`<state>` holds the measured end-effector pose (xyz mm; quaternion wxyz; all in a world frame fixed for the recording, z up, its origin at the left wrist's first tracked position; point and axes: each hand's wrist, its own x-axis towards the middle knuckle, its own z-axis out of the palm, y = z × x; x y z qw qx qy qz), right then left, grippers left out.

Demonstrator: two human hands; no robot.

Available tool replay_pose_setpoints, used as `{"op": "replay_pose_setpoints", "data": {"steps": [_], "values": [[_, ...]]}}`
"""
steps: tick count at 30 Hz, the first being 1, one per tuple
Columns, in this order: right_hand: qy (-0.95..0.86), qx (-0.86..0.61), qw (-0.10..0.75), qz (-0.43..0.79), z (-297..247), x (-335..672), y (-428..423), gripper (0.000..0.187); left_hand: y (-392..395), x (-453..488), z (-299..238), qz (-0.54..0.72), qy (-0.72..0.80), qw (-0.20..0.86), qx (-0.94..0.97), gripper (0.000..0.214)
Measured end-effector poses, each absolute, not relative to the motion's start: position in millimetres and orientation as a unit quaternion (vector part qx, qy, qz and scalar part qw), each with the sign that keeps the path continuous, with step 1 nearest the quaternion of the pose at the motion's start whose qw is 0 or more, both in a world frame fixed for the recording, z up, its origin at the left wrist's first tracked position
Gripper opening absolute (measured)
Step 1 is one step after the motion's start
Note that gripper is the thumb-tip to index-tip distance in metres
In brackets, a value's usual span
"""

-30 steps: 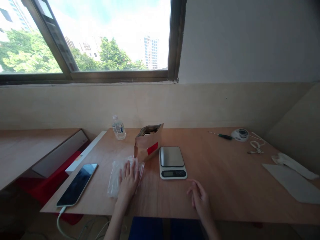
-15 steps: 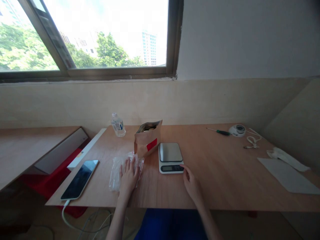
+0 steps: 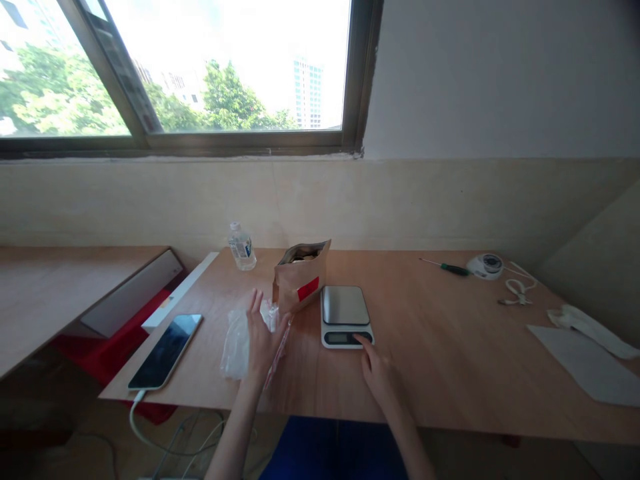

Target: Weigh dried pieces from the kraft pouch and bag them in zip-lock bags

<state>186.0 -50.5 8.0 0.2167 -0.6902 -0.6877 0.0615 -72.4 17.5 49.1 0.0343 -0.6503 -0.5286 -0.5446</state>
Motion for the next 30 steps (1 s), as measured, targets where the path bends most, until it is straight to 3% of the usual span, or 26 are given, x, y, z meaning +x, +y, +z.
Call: {"op": "replay_pose_setpoints", "data": {"steps": [3, 10, 18, 30], "values": [[-0.689, -0.691, 0.210, 0.058, 5.6, 184.3, -49.7, 0.044, 47.8, -70.7, 43.6, -0.519, -0.523, -0.025, -0.675, 0.096], [-0.680, -0.710, 0.176, 0.048, 7.2, 179.4, -45.3, 0.043, 81.8, -80.4, 32.4, -0.458, -0.579, -0.177, -0.651, 0.070], [-0.685, -0.693, 0.212, 0.074, 3.9, 186.8, -49.0, 0.045, 83.1, -83.7, 28.8, -0.471, -0.583, -0.175, -0.639, 0.055], [-0.576, -0.669, 0.433, 0.182, 4.4, 189.1, -46.3, 0.044, 93.5, -98.8, 32.9, -0.485, -0.623, -0.104, -0.604, 0.046]]}}
